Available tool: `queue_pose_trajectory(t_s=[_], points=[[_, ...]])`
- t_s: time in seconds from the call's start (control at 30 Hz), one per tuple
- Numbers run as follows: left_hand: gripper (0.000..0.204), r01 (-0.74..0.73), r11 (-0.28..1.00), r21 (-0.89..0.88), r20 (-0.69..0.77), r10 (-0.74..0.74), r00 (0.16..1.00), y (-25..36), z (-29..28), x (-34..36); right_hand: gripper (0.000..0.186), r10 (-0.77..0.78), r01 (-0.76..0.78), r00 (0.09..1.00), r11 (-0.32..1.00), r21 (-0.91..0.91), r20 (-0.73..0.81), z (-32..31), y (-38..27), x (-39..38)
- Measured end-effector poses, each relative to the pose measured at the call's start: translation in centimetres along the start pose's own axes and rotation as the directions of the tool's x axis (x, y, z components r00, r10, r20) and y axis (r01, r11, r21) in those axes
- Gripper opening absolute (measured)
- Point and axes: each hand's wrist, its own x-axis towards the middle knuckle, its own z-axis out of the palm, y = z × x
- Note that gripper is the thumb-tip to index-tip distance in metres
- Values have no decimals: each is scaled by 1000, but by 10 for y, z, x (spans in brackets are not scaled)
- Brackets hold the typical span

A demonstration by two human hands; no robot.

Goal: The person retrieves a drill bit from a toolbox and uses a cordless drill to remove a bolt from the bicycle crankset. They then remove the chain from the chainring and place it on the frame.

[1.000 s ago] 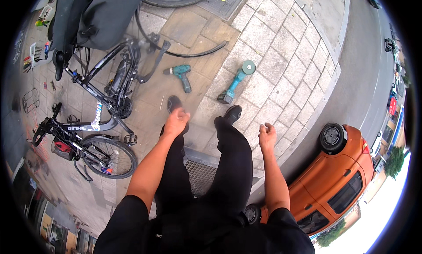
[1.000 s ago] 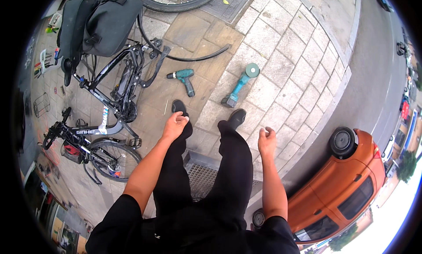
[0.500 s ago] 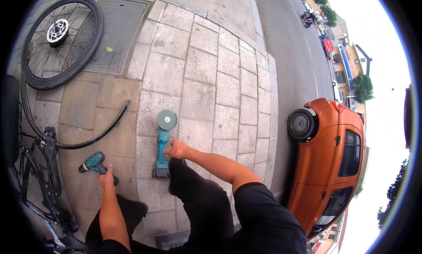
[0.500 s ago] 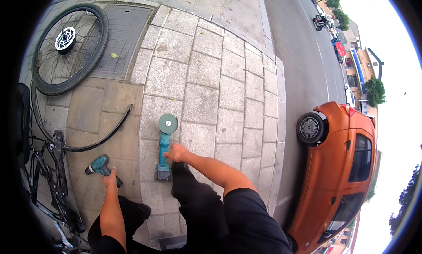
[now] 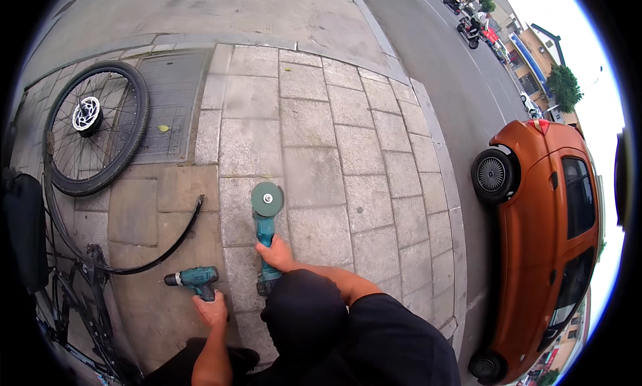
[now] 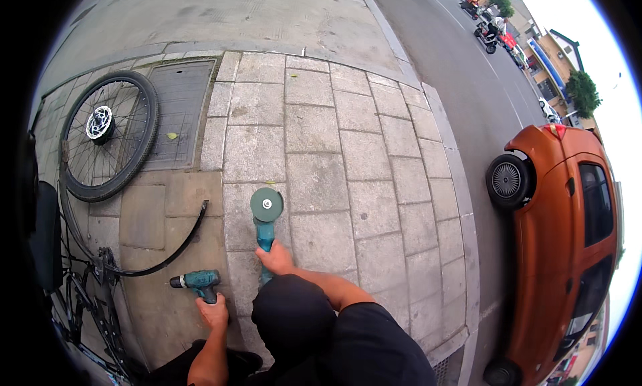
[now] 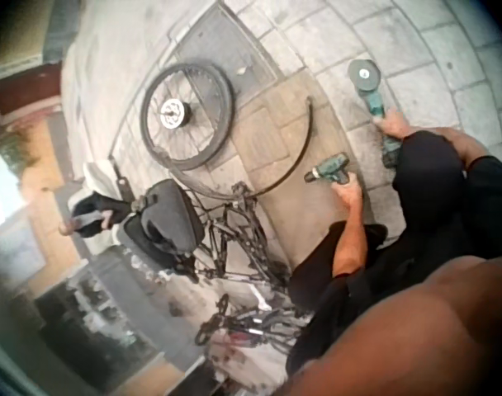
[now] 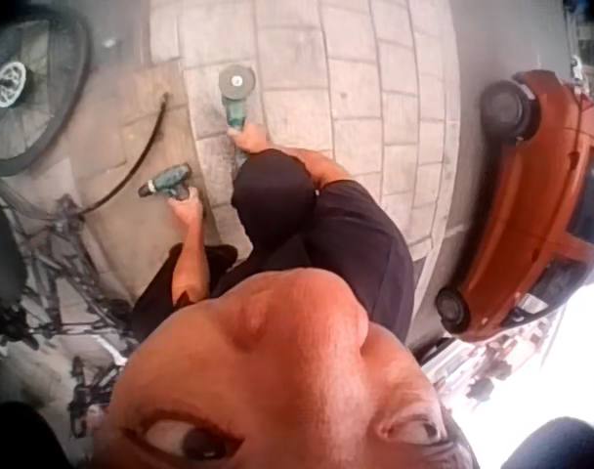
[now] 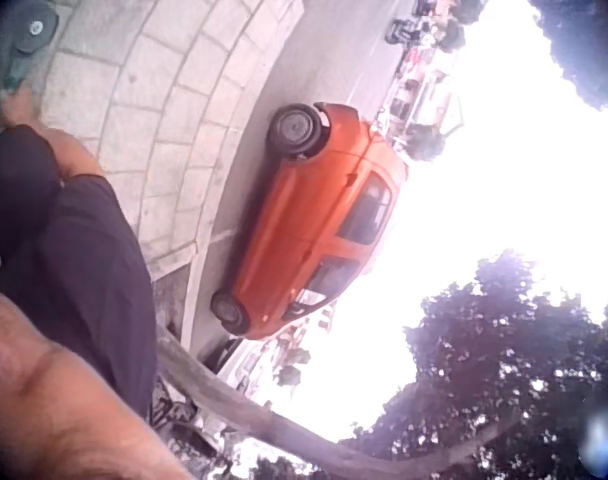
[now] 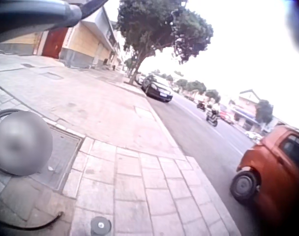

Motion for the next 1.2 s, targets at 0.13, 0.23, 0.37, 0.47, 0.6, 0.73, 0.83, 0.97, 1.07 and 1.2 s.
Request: queue_pose_trajectory(t_s=[0.13, 0.23, 0.37, 0.47, 0.6, 0.73, 0.83, 0.97, 1.07, 1.2], points=[[57, -344, 939, 22, 114, 339, 934, 34, 35, -8, 69, -65, 55, 988, 996, -72, -139, -47, -32, 43], [56, -370, 929, 16, 296, 349, 889, 81, 48, -6, 67, -108, 90, 982, 989, -118, -155, -79, -28, 99], [58, -554, 830, 67, 434, 476, 765, 151, 60, 3, 58, -62, 35, 985, 986, -165, -162, -137, -7, 140], [60, -600, 792, 113, 402, 516, 756, 135, 89, 4, 65, -34, -15, 988, 953, -304, -154, -132, 18, 145], [61, -644, 755, 123, 334, 579, 744, 114, 93, 4, 65, 40, -69, 995, 932, -356, -88, -130, 39, 152], [60, -626, 775, 85, 282, 584, 761, 118, 83, 9, 64, 48, -47, 999, 916, -399, -8, -146, 35, 147], [73, -180, 918, -353, 114, 233, 966, 131, 65, 45, 59, -92, 61, 996, 576, -815, 9, -153, -32, 109], [79, 672, 190, -716, 660, -132, 740, 148, 34, 119, 51, -188, 318, 947, 660, -681, 260, -150, -112, 87], [69, 582, -25, -813, 581, -104, 807, 127, 48, 168, 50, -283, 552, 815, 647, -526, 506, -111, -176, 84], [44, 602, -178, -779, 615, -30, 788, 125, 57, 172, 47, -342, 655, 738, 571, -495, 582, -61, -217, 108]])
